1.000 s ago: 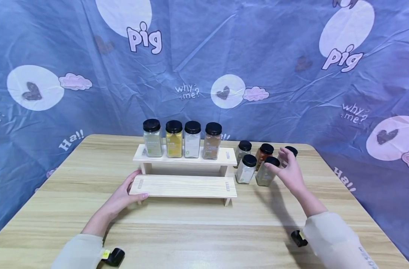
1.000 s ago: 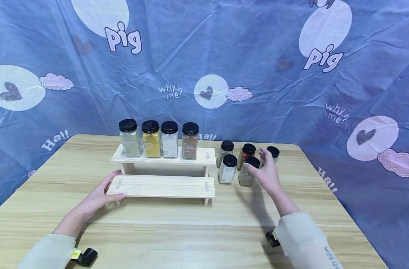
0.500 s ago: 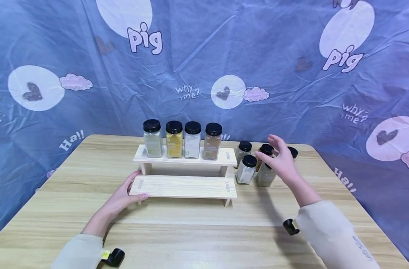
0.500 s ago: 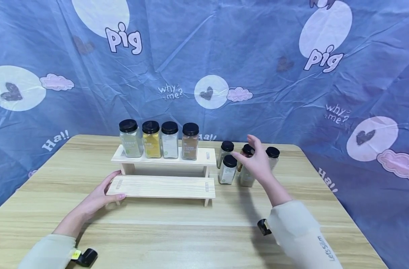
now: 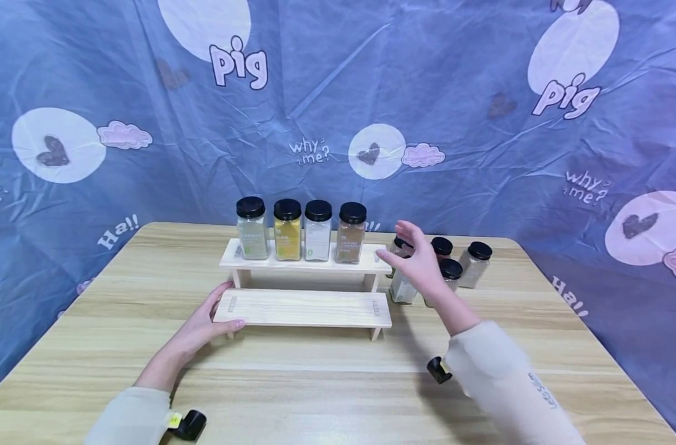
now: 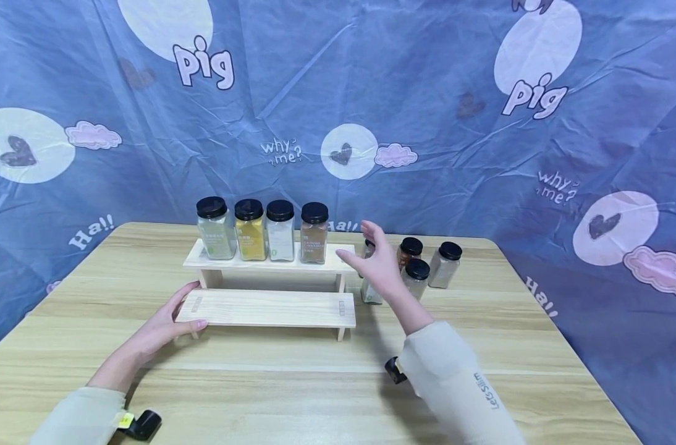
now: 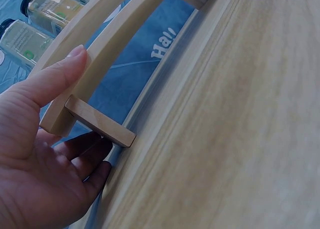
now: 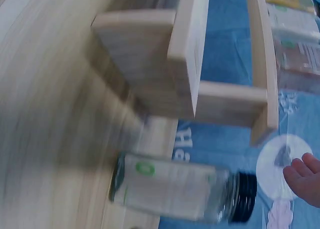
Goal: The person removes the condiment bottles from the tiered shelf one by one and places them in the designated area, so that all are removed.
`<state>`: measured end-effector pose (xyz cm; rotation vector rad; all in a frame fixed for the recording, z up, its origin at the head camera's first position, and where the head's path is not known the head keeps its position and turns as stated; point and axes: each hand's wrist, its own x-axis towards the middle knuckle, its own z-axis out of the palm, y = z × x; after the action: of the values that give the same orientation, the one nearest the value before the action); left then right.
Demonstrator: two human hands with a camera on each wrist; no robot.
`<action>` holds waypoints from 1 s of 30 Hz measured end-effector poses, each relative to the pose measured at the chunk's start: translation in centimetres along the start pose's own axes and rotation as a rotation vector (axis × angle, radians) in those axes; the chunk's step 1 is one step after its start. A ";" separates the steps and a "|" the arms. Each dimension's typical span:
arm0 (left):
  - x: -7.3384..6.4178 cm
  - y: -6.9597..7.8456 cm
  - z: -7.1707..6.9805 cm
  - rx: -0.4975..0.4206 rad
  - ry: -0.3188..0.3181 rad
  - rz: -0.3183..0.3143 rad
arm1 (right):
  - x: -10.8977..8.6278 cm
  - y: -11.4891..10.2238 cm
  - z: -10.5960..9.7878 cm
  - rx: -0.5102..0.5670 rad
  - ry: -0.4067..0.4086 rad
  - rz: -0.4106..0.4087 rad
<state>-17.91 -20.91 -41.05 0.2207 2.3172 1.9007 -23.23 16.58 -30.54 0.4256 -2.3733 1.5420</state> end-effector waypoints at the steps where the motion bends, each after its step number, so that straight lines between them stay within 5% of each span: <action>1: 0.0 0.0 0.0 0.000 0.000 0.001 | 0.1 0.0 0.4 0.007 -0.003 -0.001; 16: 0.1 -0.1 0.0 0.010 0.010 0.005 | 0.9 -0.8 5.3 0.070 0.012 0.010; 30: 0.1 -0.1 0.0 0.003 0.008 0.010 | 1.4 -0.9 7.9 0.106 0.212 -0.007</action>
<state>-18.03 -20.91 -41.19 0.2251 2.3283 1.9065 -24.76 8.81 -32.33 0.2774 -2.1358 1.6281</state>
